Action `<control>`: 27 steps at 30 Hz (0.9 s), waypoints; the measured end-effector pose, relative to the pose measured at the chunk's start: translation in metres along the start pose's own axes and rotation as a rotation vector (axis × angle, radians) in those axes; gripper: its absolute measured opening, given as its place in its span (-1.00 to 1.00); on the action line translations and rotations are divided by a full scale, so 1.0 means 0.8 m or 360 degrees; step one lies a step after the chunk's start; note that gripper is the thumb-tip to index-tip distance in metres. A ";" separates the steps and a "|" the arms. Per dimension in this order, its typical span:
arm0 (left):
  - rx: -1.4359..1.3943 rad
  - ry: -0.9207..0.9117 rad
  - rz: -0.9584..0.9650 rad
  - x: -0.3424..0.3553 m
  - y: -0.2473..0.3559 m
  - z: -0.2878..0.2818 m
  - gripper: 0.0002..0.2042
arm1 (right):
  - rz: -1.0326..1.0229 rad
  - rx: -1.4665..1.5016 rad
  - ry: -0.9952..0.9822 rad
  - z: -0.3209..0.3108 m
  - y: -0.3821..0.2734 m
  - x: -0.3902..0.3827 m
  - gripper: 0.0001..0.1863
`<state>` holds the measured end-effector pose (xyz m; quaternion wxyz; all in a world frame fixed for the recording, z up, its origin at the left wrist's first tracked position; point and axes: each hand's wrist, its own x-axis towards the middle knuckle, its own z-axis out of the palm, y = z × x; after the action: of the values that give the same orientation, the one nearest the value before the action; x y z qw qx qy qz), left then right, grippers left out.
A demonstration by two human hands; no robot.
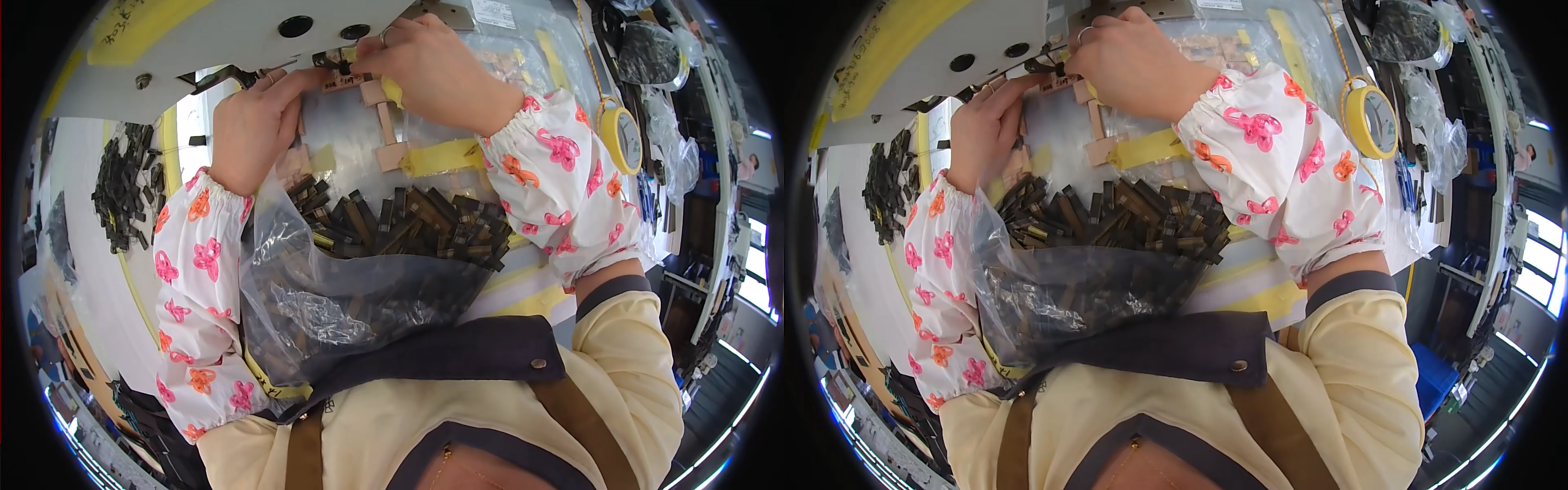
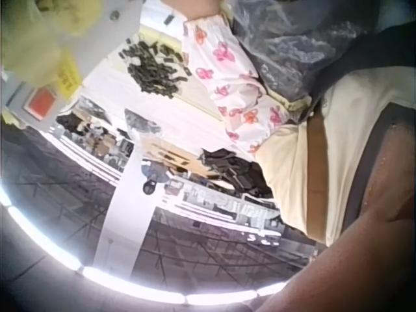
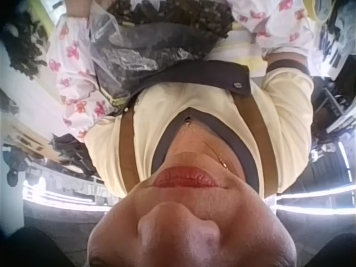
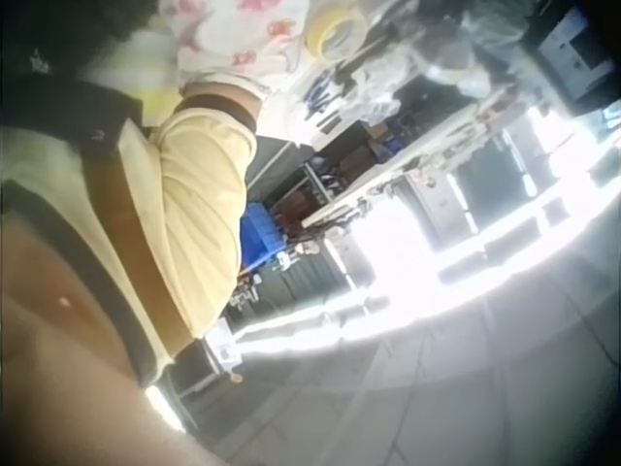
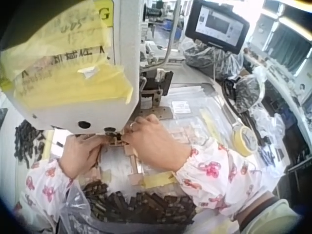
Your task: Feeding small leather components into an industrial stamping or sewing machine fixture.
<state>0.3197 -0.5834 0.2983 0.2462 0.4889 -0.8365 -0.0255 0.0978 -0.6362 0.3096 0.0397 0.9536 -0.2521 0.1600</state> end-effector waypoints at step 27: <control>-0.0115 0.0055 0.0017 0.006 -0.001 0.003 -0.80 | 0.0418 0.0973 -0.0566 -0.108 -0.048 -0.121 -0.87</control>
<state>0.3178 -0.5885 0.2981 0.2781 0.4755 -0.8333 -0.0460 0.0122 -0.5438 0.3602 -0.3119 0.8939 -0.3157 0.0635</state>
